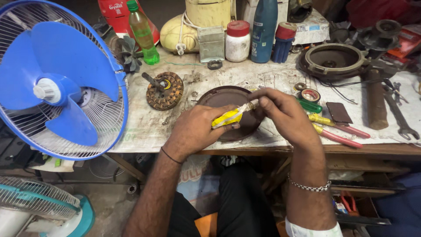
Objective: The person works on a disassembled fan motor, adjusting wires and components within the stator. They then separate the rotor and stator, clean the stator housing, and apply lubricant to the bearing area.
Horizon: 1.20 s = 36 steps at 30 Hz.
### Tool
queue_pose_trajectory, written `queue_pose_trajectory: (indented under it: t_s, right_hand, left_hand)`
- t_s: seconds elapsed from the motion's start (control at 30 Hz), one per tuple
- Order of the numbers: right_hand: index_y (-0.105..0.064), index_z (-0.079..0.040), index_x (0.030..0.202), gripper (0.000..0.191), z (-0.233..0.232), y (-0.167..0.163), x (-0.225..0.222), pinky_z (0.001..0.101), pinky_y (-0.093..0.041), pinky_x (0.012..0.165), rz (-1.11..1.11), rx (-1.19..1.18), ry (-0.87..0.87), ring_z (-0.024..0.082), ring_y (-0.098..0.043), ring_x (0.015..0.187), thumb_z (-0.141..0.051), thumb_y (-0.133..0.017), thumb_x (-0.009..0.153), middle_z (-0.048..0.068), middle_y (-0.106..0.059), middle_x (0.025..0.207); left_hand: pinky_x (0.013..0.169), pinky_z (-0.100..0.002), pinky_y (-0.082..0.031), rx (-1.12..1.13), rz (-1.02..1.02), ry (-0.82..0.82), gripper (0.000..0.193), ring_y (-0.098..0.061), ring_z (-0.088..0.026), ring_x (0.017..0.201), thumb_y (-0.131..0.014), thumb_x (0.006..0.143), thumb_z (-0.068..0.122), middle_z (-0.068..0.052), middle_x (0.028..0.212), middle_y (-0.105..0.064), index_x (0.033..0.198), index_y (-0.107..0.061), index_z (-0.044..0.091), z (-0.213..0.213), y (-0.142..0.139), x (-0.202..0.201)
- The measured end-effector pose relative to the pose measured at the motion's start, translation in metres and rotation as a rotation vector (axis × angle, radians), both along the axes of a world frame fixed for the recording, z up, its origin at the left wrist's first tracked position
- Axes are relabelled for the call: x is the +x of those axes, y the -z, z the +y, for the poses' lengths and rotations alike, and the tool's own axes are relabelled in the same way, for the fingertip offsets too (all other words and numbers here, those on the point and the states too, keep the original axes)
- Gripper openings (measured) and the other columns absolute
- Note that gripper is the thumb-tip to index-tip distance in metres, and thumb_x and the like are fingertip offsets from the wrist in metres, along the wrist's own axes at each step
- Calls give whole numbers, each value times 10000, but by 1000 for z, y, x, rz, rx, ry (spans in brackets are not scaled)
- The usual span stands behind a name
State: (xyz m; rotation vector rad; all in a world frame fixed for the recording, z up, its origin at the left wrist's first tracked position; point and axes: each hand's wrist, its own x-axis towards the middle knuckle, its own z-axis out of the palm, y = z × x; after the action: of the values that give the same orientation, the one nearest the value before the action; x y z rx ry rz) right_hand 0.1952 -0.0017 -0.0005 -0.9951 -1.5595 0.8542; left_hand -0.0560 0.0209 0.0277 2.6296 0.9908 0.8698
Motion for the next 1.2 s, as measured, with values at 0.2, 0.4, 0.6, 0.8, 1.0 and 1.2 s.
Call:
queue_pose_trajectory:
  t_s: [0.2,0.4,0.6,0.8,1.0,1.2]
  right_hand:
    - [-677,-11,1163,217,4,12,7,244,-540,815,76,104,115,88,-653,946,-31,-698,947,15,-712,1027]
    - [-721,1,1027,164,18,18,33,325,-560,739,-492,111,630,200,-731,781,-31,-759,871,129,-746,874]
    - [-682,14,977,225,26,36,40,412,-576,791,-660,139,691,304,-746,844,-45,-806,798,169,-754,907]
    - [-645,-8,1123,385,33,44,37,398,-582,813,-591,54,690,285,-757,904,-105,-830,800,147,-773,975]
    - [-648,1,1107,395,32,38,34,390,-585,811,-535,85,733,283,-759,903,-177,-861,825,154,-770,981]
    - [-663,-19,1154,436,22,10,28,398,-588,767,-467,45,711,264,-759,868,-202,-854,807,145,-766,992]
  left_hand:
    - [793,-472,-567,1,-24,-90,416,-732,-345,909,-744,849,347,-137,999,-768,1242,-724,211,18,3,-3]
    - [916,-518,-521,-3,-84,-185,645,-669,-395,1070,-680,880,263,-188,1180,-699,1487,-495,145,62,-2,15]
    - [976,-631,-420,188,196,-179,733,-586,-384,1177,-621,881,190,-207,1266,-591,1560,-353,133,127,0,69]
    - [1075,-661,-327,395,305,-134,614,-584,-343,1185,-539,920,85,-160,1202,-629,1516,-476,220,174,40,101]
    - [1072,-590,-369,354,260,-134,445,-573,-333,1198,-557,958,112,-133,1191,-657,1352,-661,293,197,76,114]
    - [1044,-486,-444,117,150,-69,550,-596,-307,1176,-665,805,-2,-104,1169,-712,1283,-709,267,204,70,116]
